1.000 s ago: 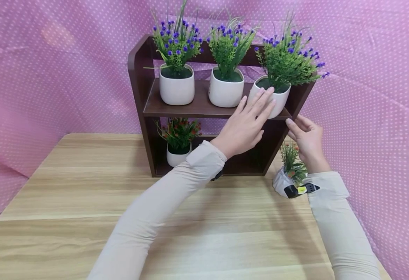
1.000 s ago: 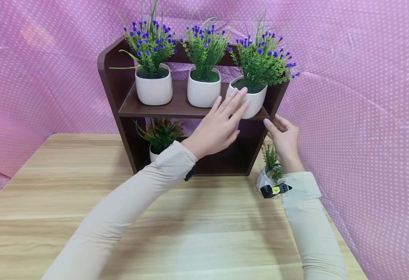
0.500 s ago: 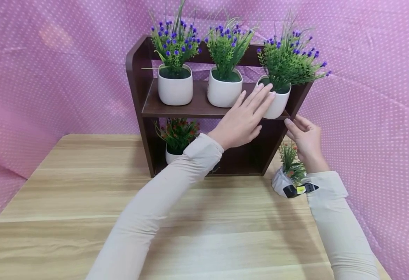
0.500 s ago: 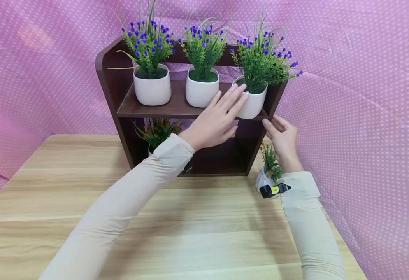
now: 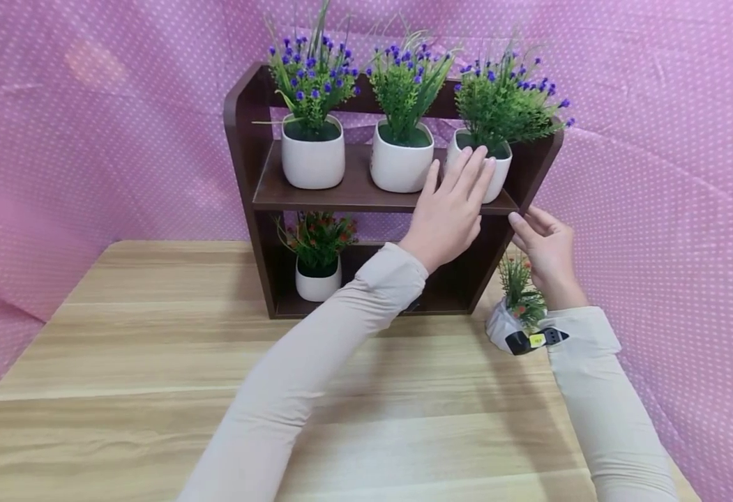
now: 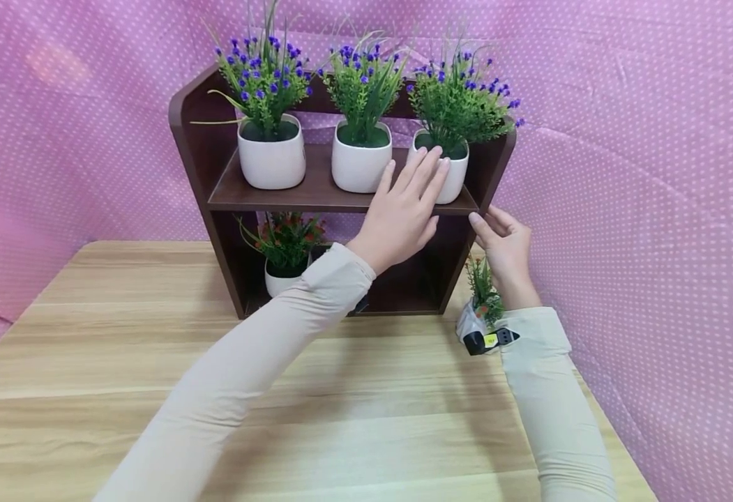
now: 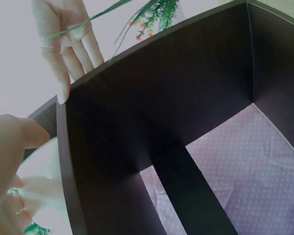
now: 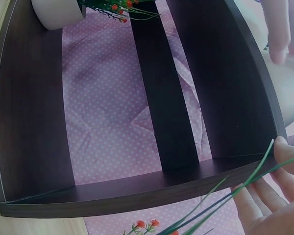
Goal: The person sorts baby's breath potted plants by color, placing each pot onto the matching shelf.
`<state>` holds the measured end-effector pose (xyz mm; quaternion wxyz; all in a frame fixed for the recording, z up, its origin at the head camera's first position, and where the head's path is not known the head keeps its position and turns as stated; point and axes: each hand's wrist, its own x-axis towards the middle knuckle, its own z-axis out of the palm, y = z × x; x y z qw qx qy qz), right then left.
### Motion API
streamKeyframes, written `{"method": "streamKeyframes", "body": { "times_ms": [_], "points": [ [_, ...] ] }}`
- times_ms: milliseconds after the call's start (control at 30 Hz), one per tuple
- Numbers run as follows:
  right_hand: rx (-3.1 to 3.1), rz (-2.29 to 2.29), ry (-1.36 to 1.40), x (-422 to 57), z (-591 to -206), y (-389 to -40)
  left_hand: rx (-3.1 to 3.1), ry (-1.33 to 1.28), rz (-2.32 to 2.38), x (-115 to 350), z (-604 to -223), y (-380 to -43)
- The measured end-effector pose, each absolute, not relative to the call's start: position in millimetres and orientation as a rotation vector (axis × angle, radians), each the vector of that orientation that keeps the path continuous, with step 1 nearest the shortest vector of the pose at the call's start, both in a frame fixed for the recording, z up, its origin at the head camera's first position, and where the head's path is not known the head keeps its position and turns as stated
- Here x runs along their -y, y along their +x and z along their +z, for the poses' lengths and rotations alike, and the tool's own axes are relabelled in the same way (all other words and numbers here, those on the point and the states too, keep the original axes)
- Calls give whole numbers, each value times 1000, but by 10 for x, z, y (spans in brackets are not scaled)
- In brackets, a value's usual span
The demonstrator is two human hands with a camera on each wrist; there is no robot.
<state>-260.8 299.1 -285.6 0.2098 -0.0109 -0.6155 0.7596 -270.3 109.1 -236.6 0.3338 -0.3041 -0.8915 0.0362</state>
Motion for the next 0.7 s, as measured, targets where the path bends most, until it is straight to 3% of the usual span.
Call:
{"method": "streamKeyframes", "body": {
  "times_ms": [700],
  "points": [
    [1700,2125,-36,-2990,-2850,-2608,2533,-913,-38,-1168,-2265,-2949]
  ]
}}
